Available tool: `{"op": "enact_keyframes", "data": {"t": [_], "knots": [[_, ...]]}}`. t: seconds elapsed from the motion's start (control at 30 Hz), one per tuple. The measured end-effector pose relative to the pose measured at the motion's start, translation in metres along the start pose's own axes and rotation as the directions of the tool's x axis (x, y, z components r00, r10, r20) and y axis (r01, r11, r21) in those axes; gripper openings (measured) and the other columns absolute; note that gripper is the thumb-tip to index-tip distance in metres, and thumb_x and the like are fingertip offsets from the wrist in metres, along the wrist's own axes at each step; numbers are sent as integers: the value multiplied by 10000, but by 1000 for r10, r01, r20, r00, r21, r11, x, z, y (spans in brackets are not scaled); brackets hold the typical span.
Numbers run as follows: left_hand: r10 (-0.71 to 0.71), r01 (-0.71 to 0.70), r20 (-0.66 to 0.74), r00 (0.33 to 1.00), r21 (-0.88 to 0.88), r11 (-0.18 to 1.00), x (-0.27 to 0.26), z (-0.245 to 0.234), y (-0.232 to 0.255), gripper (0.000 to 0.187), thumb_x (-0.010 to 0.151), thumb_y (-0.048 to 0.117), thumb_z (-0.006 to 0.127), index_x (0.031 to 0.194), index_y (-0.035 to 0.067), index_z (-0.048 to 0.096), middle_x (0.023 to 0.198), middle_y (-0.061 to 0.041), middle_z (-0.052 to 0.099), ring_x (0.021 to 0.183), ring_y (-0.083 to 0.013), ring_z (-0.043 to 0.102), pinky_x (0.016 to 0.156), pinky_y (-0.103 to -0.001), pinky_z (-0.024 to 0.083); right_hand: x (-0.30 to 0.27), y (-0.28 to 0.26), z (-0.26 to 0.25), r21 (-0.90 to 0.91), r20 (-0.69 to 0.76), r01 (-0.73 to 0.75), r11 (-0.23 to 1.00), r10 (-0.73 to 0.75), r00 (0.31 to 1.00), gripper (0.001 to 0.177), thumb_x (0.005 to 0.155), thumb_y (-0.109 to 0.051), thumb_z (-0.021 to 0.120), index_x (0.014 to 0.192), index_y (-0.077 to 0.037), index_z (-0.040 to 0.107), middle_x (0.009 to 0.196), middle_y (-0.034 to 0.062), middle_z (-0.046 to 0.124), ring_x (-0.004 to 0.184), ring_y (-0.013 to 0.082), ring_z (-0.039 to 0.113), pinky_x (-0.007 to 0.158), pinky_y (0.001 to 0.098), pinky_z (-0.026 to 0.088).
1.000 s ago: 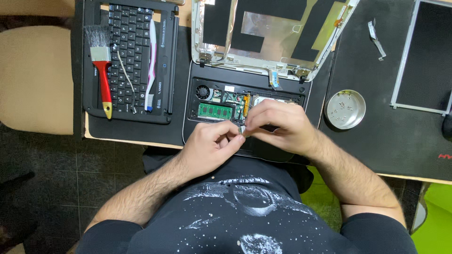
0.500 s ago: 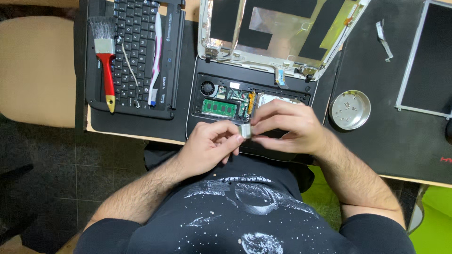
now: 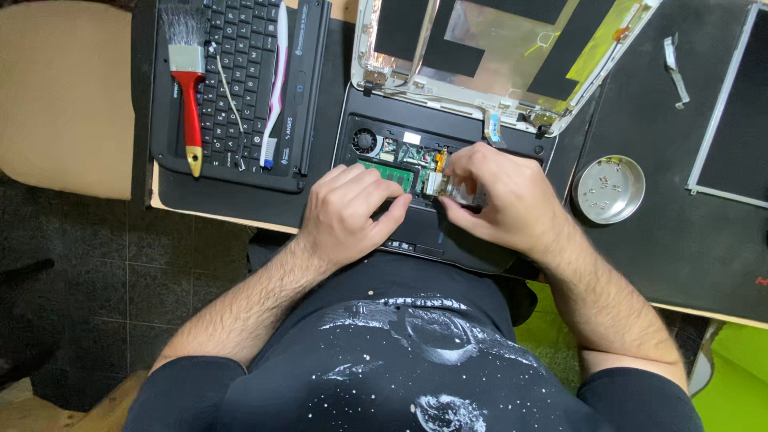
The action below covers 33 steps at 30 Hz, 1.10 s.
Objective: The person installs a hard drive into a disassembled laptop, secures it with screws using a screwdriver, and connects a ribbon cable to the motherboard.
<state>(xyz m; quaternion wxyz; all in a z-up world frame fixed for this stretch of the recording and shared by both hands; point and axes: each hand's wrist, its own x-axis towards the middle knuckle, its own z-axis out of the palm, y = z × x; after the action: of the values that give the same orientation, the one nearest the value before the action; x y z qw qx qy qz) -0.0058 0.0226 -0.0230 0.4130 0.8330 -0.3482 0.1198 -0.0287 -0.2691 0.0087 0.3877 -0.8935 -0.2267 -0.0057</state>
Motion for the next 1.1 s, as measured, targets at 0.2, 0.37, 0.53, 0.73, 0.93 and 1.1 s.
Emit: {"op": "enact_keyframes", "data": {"t": [0.2, 0.37, 0.53, 0.73, 0.93, 1.1], "knots": [[2, -2, 27, 1000, 3, 1000, -3, 0, -1, 156, 1147, 213, 876, 1026, 155, 796, 777, -25, 618, 757, -276, 729, 740, -413, 602, 2, -1, 11, -109, 6, -32, 994, 33, 999, 317, 994, -116, 973, 1134, -107, 689, 1136, 61, 823, 670, 220, 780, 630, 377, 647], [-1, 1, 32, 1000, -1, 1000, -3, 0, -2, 168, 1153, 218, 869, 1018, 159, 787, 778, -29, 619, 765, -280, 730, 738, -412, 590, -1, 2, 13, -125, 11, -25, 992, 27, 1000, 321, 1006, -142, 974, 1143, -137, 684, 1164, 32, 813, 674, 197, 777, 635, 351, 641], [1, -1, 27, 1000, 2, 1000, -2, 0, -2, 170, 1149, 220, 868, 1012, 165, 782, 778, -24, 621, 764, -277, 730, 739, -409, 584, 0, 1, 14, -110, 8, -25, 994, 26, 1000, 317, 1009, -140, 976, 1146, -132, 690, 1183, 44, 820, 672, 203, 780, 635, 348, 641], [-2, 3, 26, 1000, -2, 1000, -2, 0, -1, 168, 1153, 220, 863, 1019, 161, 781, 774, -26, 630, 756, -278, 730, 732, -410, 580, -1, 0, 13, -88, 2, -24, 996, 24, 1000, 315, 1018, -138, 972, 1145, -133, 683, 1199, 49, 818, 666, 200, 774, 628, 348, 642], [-6, 6, 49, 999, -7, 1000, 0, -2, -1, 165, 1150, 225, 868, 1022, 159, 789, 774, -32, 647, 754, -286, 741, 728, -417, 577, 3, -4, 15, -84, -2, -1, 996, 1, 1000, 323, 997, -110, 983, 1146, -118, 696, 1194, 79, 826, 655, 198, 774, 610, 344, 639], [-8, 8, 45, 999, 3, 1000, -2, 0, -2, 166, 1158, 231, 857, 1025, 165, 784, 773, -23, 639, 754, -275, 738, 732, -408, 578, 2, -4, 16, -69, 9, -22, 997, 23, 1000, 324, 1000, -95, 980, 1143, -124, 690, 1189, 67, 817, 645, 194, 773, 609, 334, 642]]}}
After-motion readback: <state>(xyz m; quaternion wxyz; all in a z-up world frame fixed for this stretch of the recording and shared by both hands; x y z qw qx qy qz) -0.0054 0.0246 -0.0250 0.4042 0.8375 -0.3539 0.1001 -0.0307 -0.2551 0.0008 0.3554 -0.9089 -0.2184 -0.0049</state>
